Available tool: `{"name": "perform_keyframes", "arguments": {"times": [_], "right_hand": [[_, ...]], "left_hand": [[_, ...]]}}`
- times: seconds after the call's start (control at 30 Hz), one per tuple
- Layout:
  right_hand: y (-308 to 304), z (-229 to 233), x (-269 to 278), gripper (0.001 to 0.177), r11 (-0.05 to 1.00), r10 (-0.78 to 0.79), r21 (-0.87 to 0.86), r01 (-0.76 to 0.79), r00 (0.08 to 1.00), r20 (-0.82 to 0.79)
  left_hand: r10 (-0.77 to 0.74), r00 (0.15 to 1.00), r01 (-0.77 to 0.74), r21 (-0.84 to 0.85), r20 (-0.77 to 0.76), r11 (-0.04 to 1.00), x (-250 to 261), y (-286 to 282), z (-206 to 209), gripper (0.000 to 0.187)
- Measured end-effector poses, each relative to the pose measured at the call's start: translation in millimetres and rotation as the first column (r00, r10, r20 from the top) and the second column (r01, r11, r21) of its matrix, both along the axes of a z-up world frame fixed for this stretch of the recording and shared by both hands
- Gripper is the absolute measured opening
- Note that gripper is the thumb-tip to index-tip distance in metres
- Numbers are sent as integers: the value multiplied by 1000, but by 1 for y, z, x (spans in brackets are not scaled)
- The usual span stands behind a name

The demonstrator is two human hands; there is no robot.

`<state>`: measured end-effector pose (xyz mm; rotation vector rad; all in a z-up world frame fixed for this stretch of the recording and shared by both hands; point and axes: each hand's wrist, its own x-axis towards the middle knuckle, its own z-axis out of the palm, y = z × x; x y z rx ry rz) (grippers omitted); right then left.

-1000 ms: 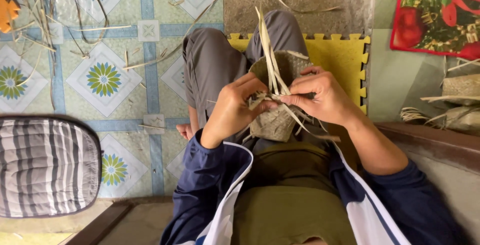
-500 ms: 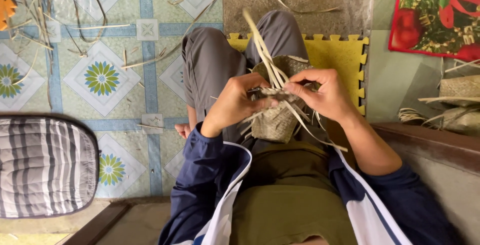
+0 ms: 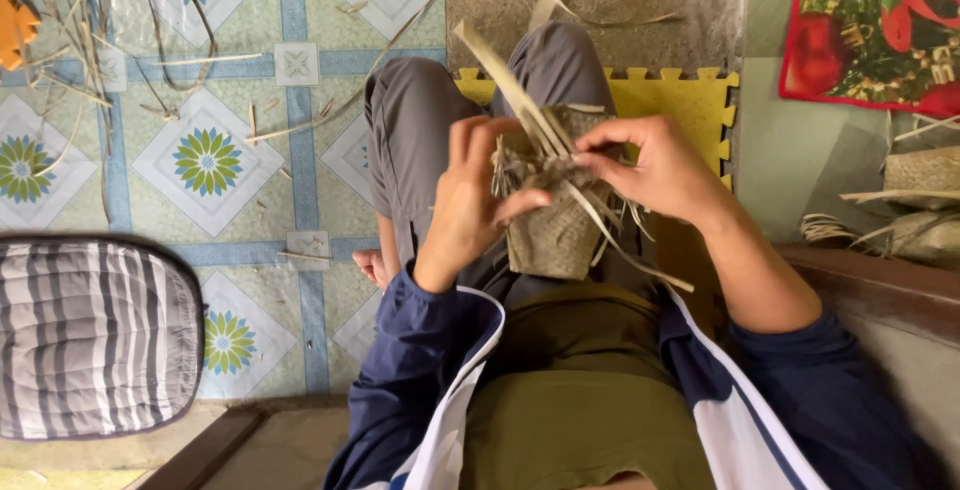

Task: Weaving a small basket structure by hand using dried plant strips, interlacing them and tucking ends to secure the shape.

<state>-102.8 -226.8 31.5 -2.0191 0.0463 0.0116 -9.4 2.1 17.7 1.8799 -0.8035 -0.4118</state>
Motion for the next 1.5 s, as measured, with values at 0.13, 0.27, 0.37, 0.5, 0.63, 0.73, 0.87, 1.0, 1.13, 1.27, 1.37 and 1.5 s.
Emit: {"name": "perform_keyframes", "arguments": {"times": [0.13,0.27,0.37,0.5,0.63,0.73,0.87,1.0,1.13,1.27,1.37,1.5], "right_hand": [[3,-11,-5,14,999,-29,38,30,999,-27],[17,8,-1,33,1000,-11,-19,13,997,80],[22,13,-6,27,999,21,-39,-17,993,115],[23,4,-14,22,998,-33,-47,36,997,66],[22,-7,-19,26,998,-56,-39,58,997,45],[23,-8,-21,23,997,-70,-36,70,997,23],[22,-8,-17,23,996,-77,35,77,997,11],[18,-15,-9,34,978,-128,174,119,991,43],[18,-10,-2,44,978,-128,175,116,990,54],[17,-4,14,25,974,-141,197,111,979,146],[8,-4,32,15,970,-169,214,119,958,232],[-13,-1,63,11,984,-121,173,44,878,463]], "left_hand": [[119,988,-118,-9,98,993,-23,14,27,79],[250,867,-205,-149,432,967,-40,8,21,22],[257,839,-210,-150,479,966,-47,2,10,9],[210,914,-187,-99,348,977,-43,3,-2,25],[18,951,3,-66,308,998,-23,2,11,44],[-74,967,98,-87,243,991,-14,0,10,34],[-109,979,144,-210,170,967,-10,-2,5,21],[-129,987,151,-253,100,956,-12,-4,-1,21],[-127,989,143,-301,70,943,-14,-8,-5,21],[-151,988,157,-337,45,928,-15,-14,-6,14],[-164,985,173,-352,55,920,-16,-20,-8,11],[-216,976,220,-236,42,947,-17,-20,17,22]]}}
